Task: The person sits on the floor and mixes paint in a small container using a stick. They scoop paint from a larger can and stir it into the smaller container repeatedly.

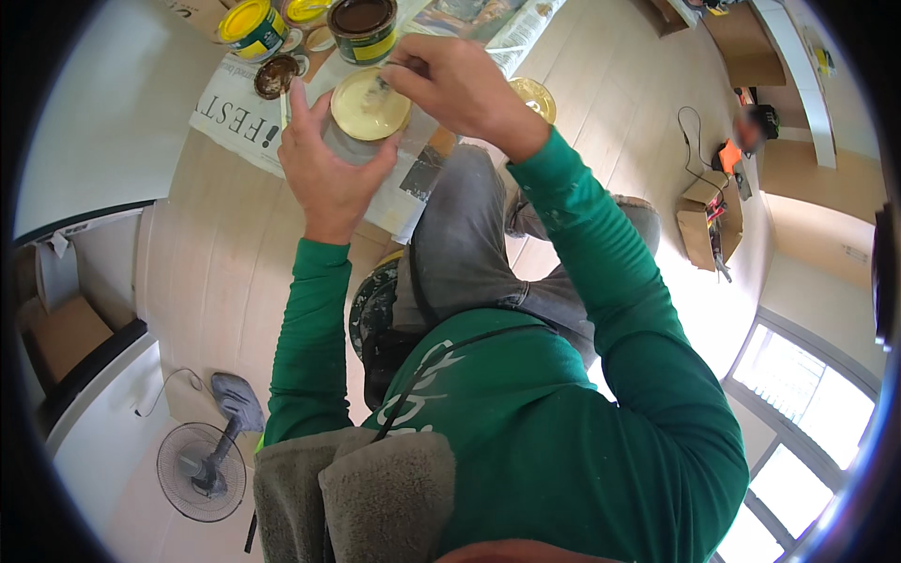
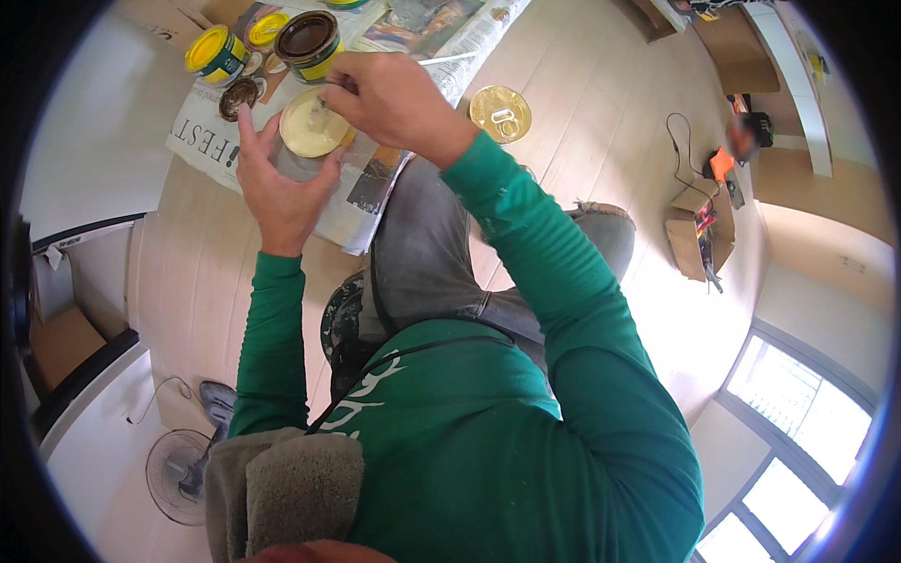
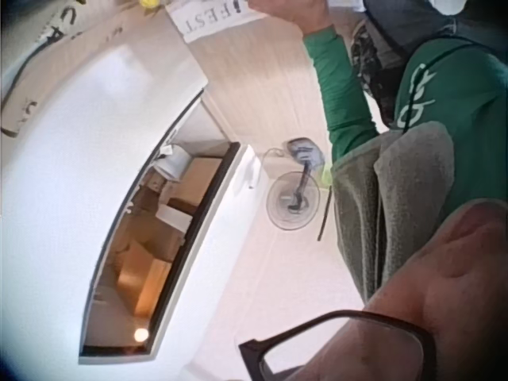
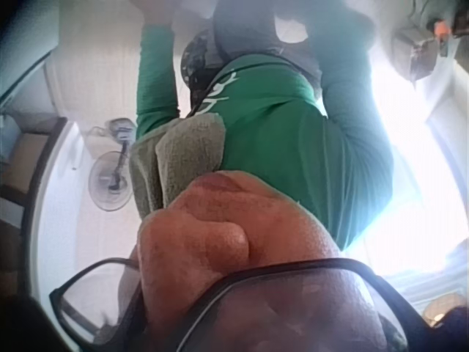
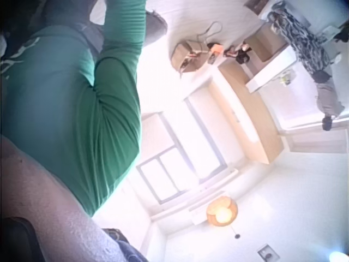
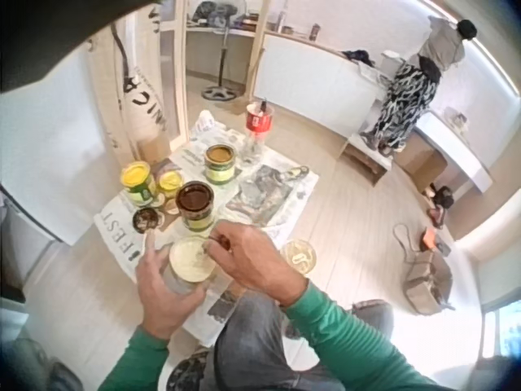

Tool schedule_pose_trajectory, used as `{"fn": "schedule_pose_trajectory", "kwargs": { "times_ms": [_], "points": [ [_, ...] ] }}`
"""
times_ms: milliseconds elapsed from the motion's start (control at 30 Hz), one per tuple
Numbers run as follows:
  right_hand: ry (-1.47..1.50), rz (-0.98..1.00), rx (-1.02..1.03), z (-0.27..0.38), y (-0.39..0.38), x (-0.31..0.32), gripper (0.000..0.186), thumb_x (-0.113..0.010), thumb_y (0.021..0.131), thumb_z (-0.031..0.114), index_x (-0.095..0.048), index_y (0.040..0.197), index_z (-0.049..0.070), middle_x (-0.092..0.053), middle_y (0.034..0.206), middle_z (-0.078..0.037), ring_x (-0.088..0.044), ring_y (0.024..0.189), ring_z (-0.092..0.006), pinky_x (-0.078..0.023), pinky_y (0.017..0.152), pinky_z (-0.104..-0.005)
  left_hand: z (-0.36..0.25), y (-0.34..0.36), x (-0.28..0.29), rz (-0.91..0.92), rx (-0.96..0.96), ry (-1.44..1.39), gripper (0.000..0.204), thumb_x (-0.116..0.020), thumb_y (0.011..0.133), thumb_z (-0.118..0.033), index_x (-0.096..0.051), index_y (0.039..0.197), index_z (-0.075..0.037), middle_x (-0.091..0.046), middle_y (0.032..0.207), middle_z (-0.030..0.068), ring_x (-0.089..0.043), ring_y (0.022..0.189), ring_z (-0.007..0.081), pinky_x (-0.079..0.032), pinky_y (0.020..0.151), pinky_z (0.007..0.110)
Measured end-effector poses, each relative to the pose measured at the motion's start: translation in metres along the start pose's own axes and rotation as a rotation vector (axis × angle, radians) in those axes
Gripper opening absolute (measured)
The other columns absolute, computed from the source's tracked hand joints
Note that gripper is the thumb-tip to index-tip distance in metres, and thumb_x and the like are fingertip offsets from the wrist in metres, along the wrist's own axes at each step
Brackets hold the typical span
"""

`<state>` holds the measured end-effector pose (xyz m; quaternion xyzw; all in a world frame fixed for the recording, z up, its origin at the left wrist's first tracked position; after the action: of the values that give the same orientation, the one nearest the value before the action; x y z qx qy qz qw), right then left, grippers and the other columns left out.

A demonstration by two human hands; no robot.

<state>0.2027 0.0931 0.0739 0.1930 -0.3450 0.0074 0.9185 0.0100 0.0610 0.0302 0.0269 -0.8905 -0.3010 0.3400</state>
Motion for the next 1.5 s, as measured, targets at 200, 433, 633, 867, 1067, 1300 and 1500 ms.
{"fn": "schedule_pose_trajectory", "kwargs": {
  "times_ms": [200, 433, 633, 867, 1067, 1300, 1500],
  "points": [
    [-0.139, 0.028, -0.031, -0.012, 0.007, 0.013, 0.026, -0.076, 0.101, 0.028, -0.075, 0.104, 0.002, -0.074, 0.084, -0.018, -0.072, 0.074, -0.0364, -0.057, 0.072, -0.0449, -0.007, 0.002, 0.005, 0.02, 0.033, 0.027, 0.125, -0.101, 0.074, -0.026, -0.027, 0.171, 0.005, -0.071, 0.141, 0.017, -0.064, 0.13, 0.0367, -0.044, 0.115, 0.05],
    [-0.13, -0.135, 0.067, -0.01, 0.013, 0.002, 0.025, -0.076, 0.101, 0.026, -0.076, 0.107, 0.001, -0.075, 0.084, -0.017, -0.073, 0.077, -0.0349, -0.057, 0.073, -0.0442, 0.001, 0.001, 0.002, 0.003, 0.03, -0.031, 0.126, -0.1, 0.073, -0.037, -0.03, 0.169, 0.006, -0.072, 0.138, 0.0104, -0.061, 0.126, 0.0379, -0.043, 0.112, 0.052],
    [-0.043, 0.064, -0.048, -0.003, 0.004, 0.007, 0.025, -0.073, 0.099, 0.028, -0.076, 0.103, 0.004, -0.076, 0.087, -0.019, -0.073, 0.083, -0.0423, -0.058, 0.076, -0.0503, -0.002, 0.002, 0.0, -0.002, 0.027, -0.024, 0.125, -0.1, 0.073, -0.037, -0.03, 0.168, 0.006, -0.072, 0.138, 0.0107, -0.062, 0.126, 0.0377, -0.043, 0.112, 0.051],
    [-0.096, 0.056, -0.066, -0.007, 0.008, 0.021, 0.027, -0.077, 0.101, 0.027, -0.075, 0.106, 0.0, -0.076, 0.084, -0.019, -0.075, 0.075, -0.0342, -0.058, 0.071, -0.0426, -0.002, 0.002, 0.003, -0.01, 0.028, -0.011, 0.125, -0.1, 0.072, -0.036, -0.031, 0.168, 0.006, -0.072, 0.137, 0.0121, -0.062, 0.126, 0.0381, -0.043, 0.111, 0.051],
    [-0.037, -0.072, -0.079, -0.006, 0.01, 0.006, 0.027, -0.072, 0.099, 0.032, -0.076, 0.102, 0.005, -0.077, 0.089, -0.018, -0.074, 0.084, -0.043, -0.059, 0.077, -0.0509, 0.002, 0.001, -0.001, 0.018, 0.051, -0.053, 0.126, -0.099, 0.072, -0.036, -0.03, 0.168, 0.007, -0.072, 0.137, 0.0146, -0.062, 0.125, 0.0405, -0.044, 0.11, 0.052],
    [0.068, 0.089, -0.074, -0.001, 0.004, 0.003, 0.027, -0.075, 0.102, 0.029, -0.075, 0.108, 0.003, -0.077, 0.09, -0.02, -0.076, 0.083, -0.0418, -0.059, 0.075, -0.0487, 0.0, 0.0, -0.001, 0.042, 0.056, -0.032, 0.127, -0.098, 0.074, -0.035, -0.026, 0.17, 0.007, -0.068, 0.143, 0.0154, -0.059, 0.128, 0.0405, -0.04, 0.112, 0.053],
    [-0.062, 0.071, -0.196, -0.011, 0.008, 0.02, 0.025, -0.074, 0.1, 0.029, -0.074, 0.106, 0.004, -0.077, 0.09, -0.02, -0.075, 0.085, -0.0417, -0.059, 0.075, -0.0506, 0.001, -0.002, 0.001, 0.057, 0.086, -0.007, 0.127, -0.098, 0.075, -0.033, -0.026, 0.17, 0.007, -0.068, 0.145, 0.0144, -0.057, 0.13, 0.0396, -0.039, 0.113, 0.053]
  ]
}}
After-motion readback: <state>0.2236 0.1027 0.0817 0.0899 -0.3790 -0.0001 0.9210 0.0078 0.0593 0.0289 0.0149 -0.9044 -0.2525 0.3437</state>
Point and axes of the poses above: each hand's wrist, its own y-axis towards the middle knuckle, its own x-axis out of the back of the hand, z = x × y, the point moved 7 cm from there along y, towards the middle knuckle
